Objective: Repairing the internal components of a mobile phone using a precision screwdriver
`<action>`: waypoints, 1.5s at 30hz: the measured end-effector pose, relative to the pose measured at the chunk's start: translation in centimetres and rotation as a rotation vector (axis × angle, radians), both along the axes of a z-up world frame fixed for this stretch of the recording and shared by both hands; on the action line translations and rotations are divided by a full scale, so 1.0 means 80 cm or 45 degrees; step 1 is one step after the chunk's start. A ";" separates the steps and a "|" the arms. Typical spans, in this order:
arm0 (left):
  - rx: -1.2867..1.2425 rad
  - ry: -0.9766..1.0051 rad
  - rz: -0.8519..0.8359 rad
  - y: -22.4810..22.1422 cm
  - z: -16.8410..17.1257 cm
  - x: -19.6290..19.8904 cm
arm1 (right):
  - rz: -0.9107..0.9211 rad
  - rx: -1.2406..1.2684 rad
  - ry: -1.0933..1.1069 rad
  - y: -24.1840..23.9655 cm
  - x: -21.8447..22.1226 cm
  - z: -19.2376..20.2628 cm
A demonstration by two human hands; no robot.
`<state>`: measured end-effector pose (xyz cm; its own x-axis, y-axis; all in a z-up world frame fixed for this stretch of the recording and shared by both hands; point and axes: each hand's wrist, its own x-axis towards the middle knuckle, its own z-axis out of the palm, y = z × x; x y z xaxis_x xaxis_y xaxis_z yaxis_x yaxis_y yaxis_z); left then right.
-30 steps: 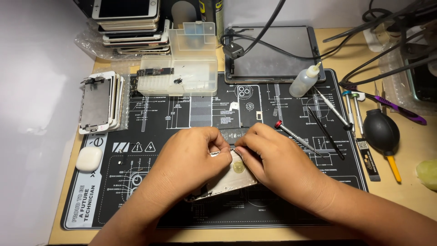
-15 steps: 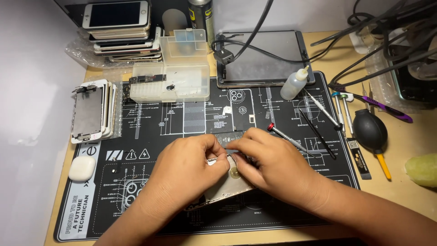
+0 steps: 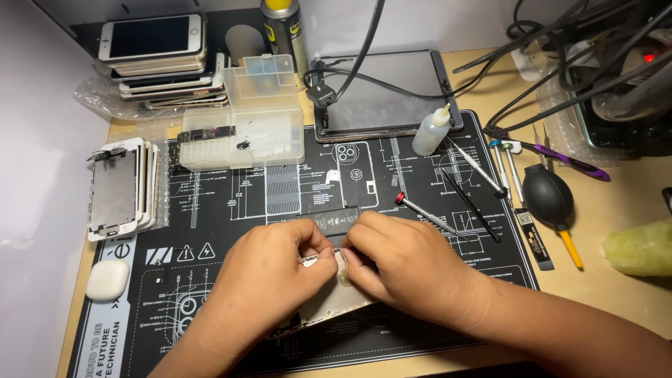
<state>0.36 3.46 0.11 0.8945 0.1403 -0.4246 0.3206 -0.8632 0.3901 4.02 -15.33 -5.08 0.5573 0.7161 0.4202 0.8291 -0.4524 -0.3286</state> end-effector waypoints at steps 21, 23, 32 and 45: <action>-0.070 -0.052 -0.064 0.000 0.013 0.000 | -0.095 -0.089 0.115 -0.003 -0.001 0.003; -0.102 -0.027 -0.047 -0.001 0.017 0.000 | -0.078 -0.083 0.138 -0.005 -0.002 0.009; -0.381 0.134 -0.021 -0.003 0.030 0.000 | -0.109 -0.177 0.496 -0.022 0.005 0.035; -0.690 0.300 0.144 -0.005 0.034 0.002 | -0.330 -0.115 0.859 -0.034 0.000 0.064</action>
<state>0.52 3.05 2.81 0.7599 -0.0629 -0.6469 0.5299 -0.5165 0.6726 4.03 -18.02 0.06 0.8306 0.5417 -0.1290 0.3218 -0.6560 -0.6827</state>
